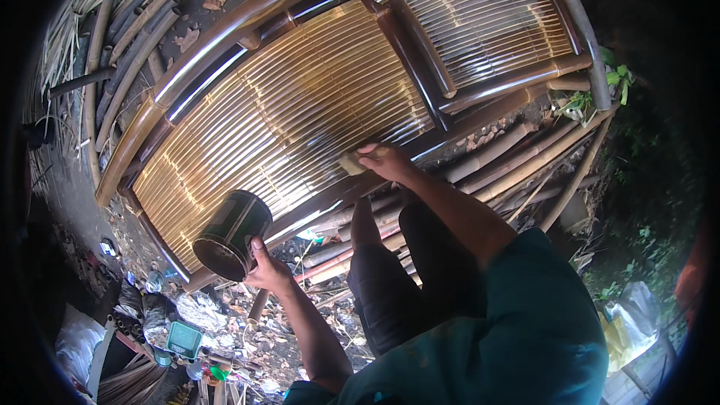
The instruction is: The person applies varnish to a bamboo chair using a brush. They repeatedly dip the brush into a can and coat the chair's slats and frame, moving around the chair to cover different sections.
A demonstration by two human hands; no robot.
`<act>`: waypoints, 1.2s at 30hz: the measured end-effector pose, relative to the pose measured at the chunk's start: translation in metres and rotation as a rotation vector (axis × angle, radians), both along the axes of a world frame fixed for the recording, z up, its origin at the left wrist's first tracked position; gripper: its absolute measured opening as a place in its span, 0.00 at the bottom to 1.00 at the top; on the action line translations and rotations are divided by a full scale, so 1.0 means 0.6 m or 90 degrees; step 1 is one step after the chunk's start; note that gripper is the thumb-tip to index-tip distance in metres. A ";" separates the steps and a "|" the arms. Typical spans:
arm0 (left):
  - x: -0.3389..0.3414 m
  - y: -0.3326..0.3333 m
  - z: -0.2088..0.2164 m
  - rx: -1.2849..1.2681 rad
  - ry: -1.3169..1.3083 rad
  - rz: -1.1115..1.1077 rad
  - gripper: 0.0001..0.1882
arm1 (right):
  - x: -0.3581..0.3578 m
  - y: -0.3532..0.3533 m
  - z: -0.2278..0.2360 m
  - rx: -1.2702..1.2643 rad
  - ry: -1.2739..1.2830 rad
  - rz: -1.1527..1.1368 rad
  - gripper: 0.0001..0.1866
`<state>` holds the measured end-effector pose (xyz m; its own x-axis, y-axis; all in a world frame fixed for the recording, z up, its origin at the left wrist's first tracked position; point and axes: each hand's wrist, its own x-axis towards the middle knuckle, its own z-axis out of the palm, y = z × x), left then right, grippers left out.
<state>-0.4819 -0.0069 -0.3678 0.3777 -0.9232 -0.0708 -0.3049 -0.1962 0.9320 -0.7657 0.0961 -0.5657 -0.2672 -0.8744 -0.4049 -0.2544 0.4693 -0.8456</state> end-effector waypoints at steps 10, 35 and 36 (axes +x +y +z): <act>-0.131 0.011 -0.018 -0.007 0.121 -0.048 0.34 | -0.451 -0.170 0.081 0.178 0.303 0.330 0.17; -0.492 0.077 -0.041 0.007 0.003 -0.272 0.54 | -0.442 -0.172 0.472 -0.065 -0.039 0.077 0.11; -0.494 0.078 -0.043 -0.001 -0.018 -0.286 0.55 | -0.418 -0.179 0.490 -0.100 -0.001 0.146 0.10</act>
<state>-0.7783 0.0400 -0.3937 -0.0595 -0.9961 -0.0647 -0.3855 -0.0369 0.9220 -1.0166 -0.0113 -0.2718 -0.0539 -0.9640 -0.2603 -0.3370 0.2630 -0.9040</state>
